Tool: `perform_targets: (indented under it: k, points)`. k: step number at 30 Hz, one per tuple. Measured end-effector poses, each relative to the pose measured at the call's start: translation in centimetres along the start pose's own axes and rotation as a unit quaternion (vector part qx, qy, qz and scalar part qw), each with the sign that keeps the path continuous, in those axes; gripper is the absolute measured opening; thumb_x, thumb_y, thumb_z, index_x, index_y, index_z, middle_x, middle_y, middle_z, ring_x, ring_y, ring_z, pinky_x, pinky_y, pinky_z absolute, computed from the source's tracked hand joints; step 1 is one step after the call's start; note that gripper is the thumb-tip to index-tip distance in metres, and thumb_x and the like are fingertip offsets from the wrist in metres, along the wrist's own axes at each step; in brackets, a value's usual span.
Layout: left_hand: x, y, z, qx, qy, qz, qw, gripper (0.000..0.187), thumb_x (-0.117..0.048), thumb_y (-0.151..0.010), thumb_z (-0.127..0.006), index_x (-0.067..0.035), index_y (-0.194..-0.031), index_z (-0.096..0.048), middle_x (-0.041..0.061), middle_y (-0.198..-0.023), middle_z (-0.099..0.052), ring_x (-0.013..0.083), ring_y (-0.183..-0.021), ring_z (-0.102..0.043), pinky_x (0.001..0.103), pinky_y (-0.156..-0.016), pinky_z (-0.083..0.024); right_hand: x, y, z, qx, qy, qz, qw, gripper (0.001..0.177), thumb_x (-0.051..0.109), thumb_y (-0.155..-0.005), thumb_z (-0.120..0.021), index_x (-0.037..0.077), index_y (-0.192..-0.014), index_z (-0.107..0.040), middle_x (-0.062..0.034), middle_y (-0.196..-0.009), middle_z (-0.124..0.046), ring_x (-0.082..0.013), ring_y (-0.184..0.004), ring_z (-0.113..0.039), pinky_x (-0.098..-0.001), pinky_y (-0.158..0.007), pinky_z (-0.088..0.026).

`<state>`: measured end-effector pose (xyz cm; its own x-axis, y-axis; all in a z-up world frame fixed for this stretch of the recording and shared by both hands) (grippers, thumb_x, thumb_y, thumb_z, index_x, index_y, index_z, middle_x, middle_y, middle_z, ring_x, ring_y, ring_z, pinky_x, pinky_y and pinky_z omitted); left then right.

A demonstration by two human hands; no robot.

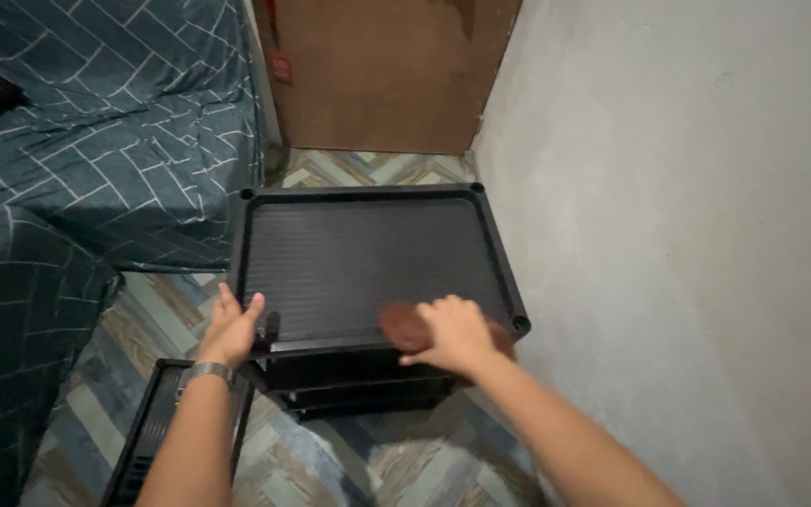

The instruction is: The person wipes a black plastic tray with a brown cloth, then lifts and repositions the tray on a small stand. The tray is handled one at a time, and the cloth is used to wipe the surface before the tray is moved.

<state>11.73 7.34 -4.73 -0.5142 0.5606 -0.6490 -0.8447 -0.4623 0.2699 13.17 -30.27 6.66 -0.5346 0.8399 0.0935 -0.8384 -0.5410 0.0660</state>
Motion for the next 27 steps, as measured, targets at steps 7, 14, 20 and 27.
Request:
perform_targets:
  k: [7, 14, 20, 27]
  points:
    - [-0.7, 0.8, 0.1, 0.019, -0.012, 0.028, 0.999, 0.095, -0.071, -0.094, -0.037, -0.02, -0.166, -0.004, 0.014, -0.17, -0.019, 0.0442, -0.15, -0.03, 0.05, -0.122, -0.026, 10.7, -4.6, -0.6, -0.059, -0.062, 0.072, 0.994, 0.082, 0.066, -0.063, -0.085, 0.006, -0.115, -0.065, -0.0131, -0.105, -0.068, -0.0336, -0.109, -0.059, -0.0475, -0.09, -0.044]
    - [-2.2, 2.5, 1.0, 0.019, 0.004, 0.037, 0.999, 0.089, -0.071, -0.095, -0.031, -0.022, -0.166, -0.006, 0.011, -0.171, -0.019, 0.0452, -0.148, -0.033, 0.052, -0.122, -0.027, 18.1, -7.7, -1.4, -0.009, -0.081, 0.087, 0.993, 0.077, 0.061, -0.067, -0.084, 0.006, -0.117, -0.065, -0.0142, -0.112, -0.066, -0.0325, -0.114, -0.056, -0.0492, -0.094, -0.042]
    - [-3.2, 3.5, 1.6, 0.017, 0.003, 0.045, 0.999, 0.092, -0.071, -0.094, -0.034, -0.02, -0.166, -0.008, 0.013, -0.17, -0.021, 0.0443, -0.147, -0.036, 0.051, -0.12, -0.031, 21.2, -9.0, -2.3, 0.022, -0.08, 0.086, 0.993, 0.06, 0.048, -0.077, -0.08, 0.009, -0.12, -0.066, -0.0112, -0.12, -0.064, -0.0304, -0.119, -0.055, -0.0495, -0.099, -0.042]
    - [-3.8, 4.2, 1.9, 0.013, -0.02, 0.043, 0.999, 0.092, -0.071, -0.094, -0.033, -0.019, -0.165, -0.007, 0.013, -0.169, -0.021, 0.0444, -0.143, -0.04, 0.05, -0.117, -0.034, 20.0, -9.0, -2.6, 0.043, -0.097, 0.101, 0.989, 0.054, 0.045, -0.082, -0.075, 0.015, -0.126, -0.064, -0.009, -0.123, -0.063, -0.0299, -0.121, -0.053, -0.0516, -0.097, -0.041]
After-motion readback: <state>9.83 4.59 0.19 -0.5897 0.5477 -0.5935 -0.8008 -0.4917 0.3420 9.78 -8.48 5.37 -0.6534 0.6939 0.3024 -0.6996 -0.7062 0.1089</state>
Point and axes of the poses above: each hand's wrist, its own y-axis away from the middle knuckle, its own z-axis out of the back of the hand, x = y × z, the point moved 10 cm from there along -y, towards the middle knuckle
